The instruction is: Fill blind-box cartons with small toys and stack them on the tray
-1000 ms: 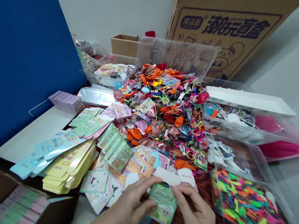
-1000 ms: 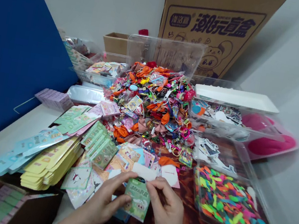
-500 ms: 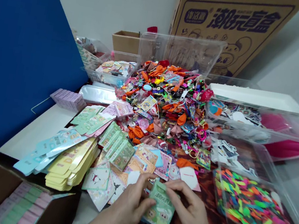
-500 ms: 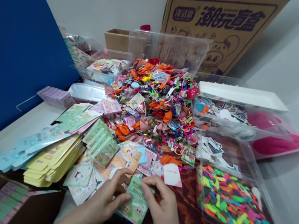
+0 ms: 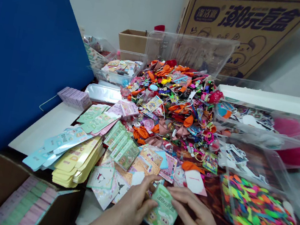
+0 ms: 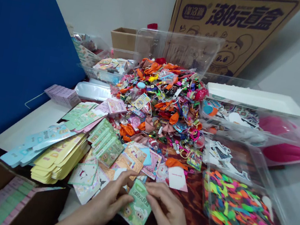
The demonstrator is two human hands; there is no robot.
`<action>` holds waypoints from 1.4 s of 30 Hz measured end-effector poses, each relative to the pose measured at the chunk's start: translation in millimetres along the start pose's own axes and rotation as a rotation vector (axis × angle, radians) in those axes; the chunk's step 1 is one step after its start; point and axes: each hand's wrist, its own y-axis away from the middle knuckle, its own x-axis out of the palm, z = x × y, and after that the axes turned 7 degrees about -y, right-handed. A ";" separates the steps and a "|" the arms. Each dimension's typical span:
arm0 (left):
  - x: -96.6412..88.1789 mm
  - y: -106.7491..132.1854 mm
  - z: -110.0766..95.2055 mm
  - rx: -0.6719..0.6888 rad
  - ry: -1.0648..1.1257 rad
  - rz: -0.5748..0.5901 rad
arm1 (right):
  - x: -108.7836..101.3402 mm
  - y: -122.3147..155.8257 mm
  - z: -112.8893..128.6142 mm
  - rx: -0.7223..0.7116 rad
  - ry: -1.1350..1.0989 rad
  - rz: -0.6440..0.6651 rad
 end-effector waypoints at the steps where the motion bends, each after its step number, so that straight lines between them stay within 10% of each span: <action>1: -1.2 0.0 -1.6 0.021 -0.019 0.001 | -0.3 1.6 1.1 -0.041 0.034 0.002; 7: -10.5 -0.1 -14.2 0.147 -0.036 0.011 | 3.5 6.6 -6.4 -0.118 0.078 -0.011; 17: -31.0 15.1 -14.3 0.000 -0.239 -0.151 | 29.0 -25.3 -13.8 0.264 -0.057 0.263; 25: -98.7 -0.2 6.8 -0.120 -0.798 -0.716 | 74.3 -99.5 -9.0 0.035 0.151 0.186; 42: -115.4 -49.6 4.0 -0.462 -0.985 -0.710 | 99.3 -113.5 -24.8 -0.028 0.344 0.249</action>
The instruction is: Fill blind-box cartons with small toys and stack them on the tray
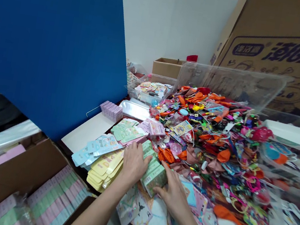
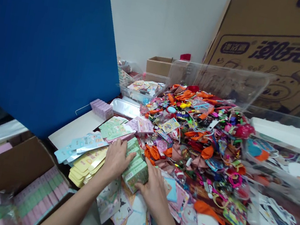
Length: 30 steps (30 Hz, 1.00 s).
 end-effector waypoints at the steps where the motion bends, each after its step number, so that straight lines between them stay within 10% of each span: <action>1: 0.3 -1.5 -0.9 -0.004 0.000 0.005 | 0.7 0.1 -1.0 0.002 -0.004 -0.005; 15: 15.9 0.4 6.9 0.014 0.306 0.020 | 5.1 2.1 -9.6 -0.070 -0.058 -0.079; 25: -23.8 21.7 1.5 0.110 0.864 -0.119 | -34.0 24.4 29.0 -0.282 -0.048 -0.133; 30: 7.6 51.8 -6.3 0.029 1.330 -0.004 | -40.5 56.1 27.9 -0.322 0.167 -0.253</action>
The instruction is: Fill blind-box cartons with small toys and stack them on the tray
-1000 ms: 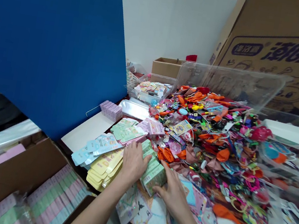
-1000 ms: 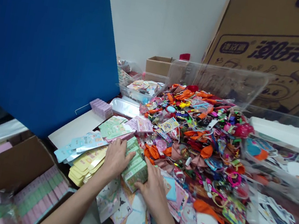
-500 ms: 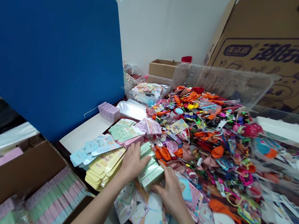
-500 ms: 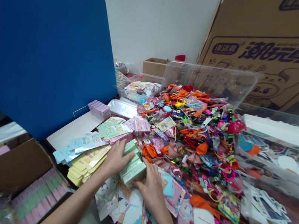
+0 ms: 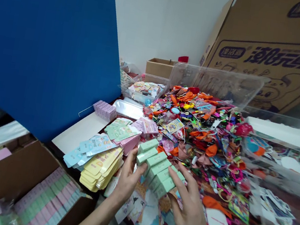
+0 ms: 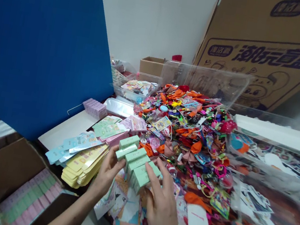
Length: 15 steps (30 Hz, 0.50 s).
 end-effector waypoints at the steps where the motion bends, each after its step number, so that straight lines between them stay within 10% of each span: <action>1: 3.3 4.6 9.4 -0.039 0.060 0.009 | 3.5 7.0 -3.3 0.023 0.029 0.000; 15: 27.5 17.0 46.7 -0.157 0.107 -0.054 | 60.3 62.7 -27.8 0.460 -0.317 -0.145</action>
